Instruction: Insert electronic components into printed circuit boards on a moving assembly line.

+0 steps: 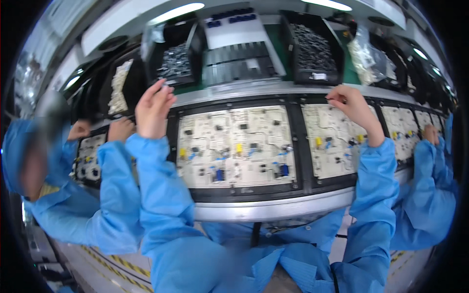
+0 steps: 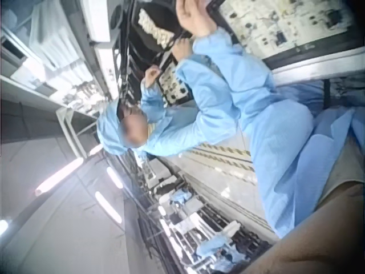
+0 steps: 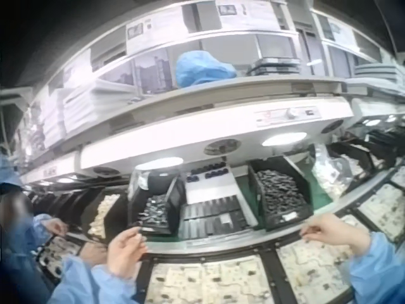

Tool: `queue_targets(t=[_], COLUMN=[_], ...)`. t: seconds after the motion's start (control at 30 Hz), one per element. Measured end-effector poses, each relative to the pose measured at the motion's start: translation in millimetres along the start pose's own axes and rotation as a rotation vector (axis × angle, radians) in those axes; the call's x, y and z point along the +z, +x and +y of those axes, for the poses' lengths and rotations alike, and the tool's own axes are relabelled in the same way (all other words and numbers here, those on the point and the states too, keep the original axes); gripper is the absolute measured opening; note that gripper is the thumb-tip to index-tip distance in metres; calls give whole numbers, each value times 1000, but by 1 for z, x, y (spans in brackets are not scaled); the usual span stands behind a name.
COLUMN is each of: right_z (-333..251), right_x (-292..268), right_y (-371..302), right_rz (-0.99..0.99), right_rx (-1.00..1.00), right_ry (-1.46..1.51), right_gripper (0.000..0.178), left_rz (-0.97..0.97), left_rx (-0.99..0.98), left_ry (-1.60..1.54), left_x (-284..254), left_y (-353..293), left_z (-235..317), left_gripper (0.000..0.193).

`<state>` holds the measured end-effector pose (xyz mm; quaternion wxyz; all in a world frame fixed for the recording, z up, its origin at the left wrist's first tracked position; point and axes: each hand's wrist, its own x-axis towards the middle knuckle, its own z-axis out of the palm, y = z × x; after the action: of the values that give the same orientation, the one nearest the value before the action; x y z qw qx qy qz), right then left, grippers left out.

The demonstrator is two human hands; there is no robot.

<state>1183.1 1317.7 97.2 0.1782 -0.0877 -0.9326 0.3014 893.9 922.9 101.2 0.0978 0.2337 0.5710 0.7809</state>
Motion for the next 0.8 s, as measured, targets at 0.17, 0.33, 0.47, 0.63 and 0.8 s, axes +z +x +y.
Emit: queue_targets(t=[0.17,0.33,0.47,0.63,0.8], right_z=[-3,7,15,23,25], right_x=[-9,-17,-22,-22,-21], right_y=[-5,-7,-19,-24,-22], right_rz=[-72,-188,-197,-258,-300], right_rx=[-34,-87,-32,9,27], right_ry=[-59,-150,-88,-47,-28], right_gripper=[9,12,18,19,19], left_rz=[-134,-297,-375,-461,-485], left_rx=[-54,-11,-184,-299,-308], left_ry=[81,244,234,250,239], left_x=[35,76,101,118,122], left_y=[-24,-62,-80,-91,-95], left_z=[21,25,23,18,13], left_gripper=[32,29,31,30,30])
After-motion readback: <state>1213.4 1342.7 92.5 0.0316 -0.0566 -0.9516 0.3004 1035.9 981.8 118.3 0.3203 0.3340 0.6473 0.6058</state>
